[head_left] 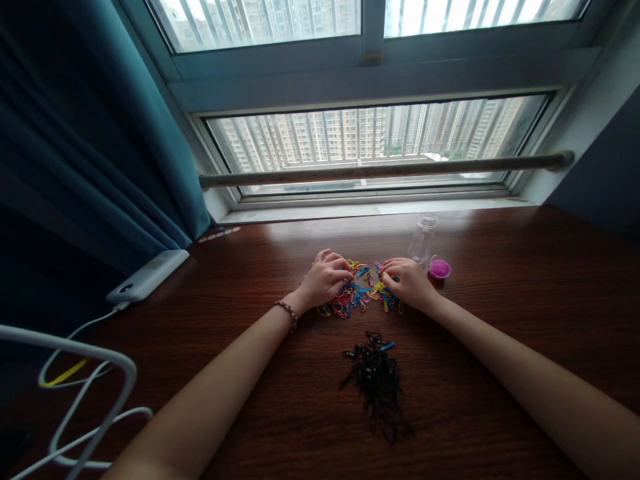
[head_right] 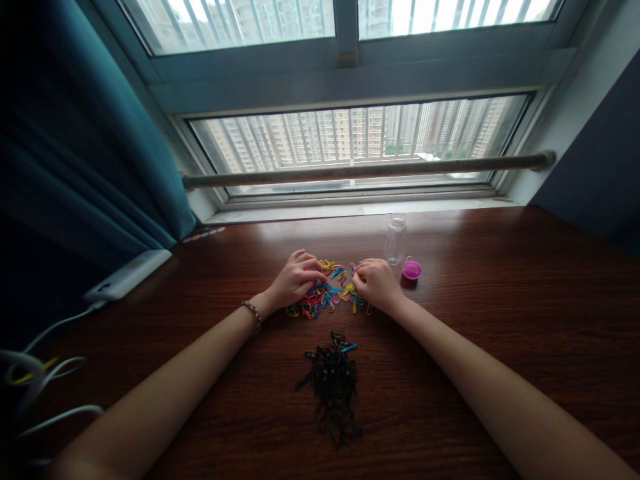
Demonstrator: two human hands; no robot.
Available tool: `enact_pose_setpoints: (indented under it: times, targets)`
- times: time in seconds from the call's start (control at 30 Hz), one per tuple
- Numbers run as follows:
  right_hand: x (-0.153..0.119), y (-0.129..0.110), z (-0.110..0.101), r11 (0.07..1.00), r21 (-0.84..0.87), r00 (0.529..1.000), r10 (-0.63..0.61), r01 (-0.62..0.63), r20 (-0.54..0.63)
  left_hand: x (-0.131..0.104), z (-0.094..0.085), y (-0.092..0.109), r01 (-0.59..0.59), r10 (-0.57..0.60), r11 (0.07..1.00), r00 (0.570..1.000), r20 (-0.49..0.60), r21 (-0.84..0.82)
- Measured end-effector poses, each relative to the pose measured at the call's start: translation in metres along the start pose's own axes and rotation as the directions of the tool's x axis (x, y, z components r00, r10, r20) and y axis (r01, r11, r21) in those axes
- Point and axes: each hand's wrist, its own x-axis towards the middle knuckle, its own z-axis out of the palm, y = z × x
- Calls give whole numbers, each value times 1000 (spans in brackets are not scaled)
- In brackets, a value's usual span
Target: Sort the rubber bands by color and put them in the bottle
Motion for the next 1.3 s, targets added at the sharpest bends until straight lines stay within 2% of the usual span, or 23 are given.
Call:
enact_pose_setpoints:
  times: [0.1,0.2,0.27,0.43,0.67,0.77,0.87,0.93,1.0,1.07,1.13,1.2,1.3]
  targets:
    - [-1,-7,-3,997,-10,997,-79,78,-12,0,0,0,19,-19,1000,1000,1,2]
    - [-4,-17,-5,972,-25,966,-230,234,114,0,-1,0,16,-15,1000,1000,12,-16]
    - [-5,-21,-5,963,-50,951,-252,264,177,0,-1,-1,10,-9,999,1000,14,-33]
    - [-6,-18,-4,983,-115,981,-126,143,144,1,2,-1,-12,13,997,1000,15,-77]
    - [-3,-11,-7,988,-134,989,-64,82,132,3,2,6,-42,43,996,999,16,-80]
    - [-1,-5,-5,992,-107,988,-55,71,147,4,0,9,-21,15,991,999,-46,-131]
    - [0,0,-2,993,-89,986,-60,74,153,6,-3,11,21,-66,963,985,-157,-268]
    - [2,2,-1,992,-89,983,-71,87,169,8,-5,13,68,-162,917,963,-213,-392]
    - [3,2,-2,989,-99,976,-91,112,197,11,-8,17,141,-296,832,931,-213,-536]
    - [4,2,-5,982,-120,967,-116,146,225,14,-10,21,238,-437,688,890,-131,-685]
    - [5,1,-8,974,-139,958,-142,180,250,17,-11,24,316,-523,522,852,-5,-792]
    - [5,1,-11,968,-148,950,-158,202,268,20,-12,28,353,-527,402,844,102,-844]
    - [5,0,-12,966,-159,949,-158,206,274,21,-15,33,396,-457,309,859,230,-865]
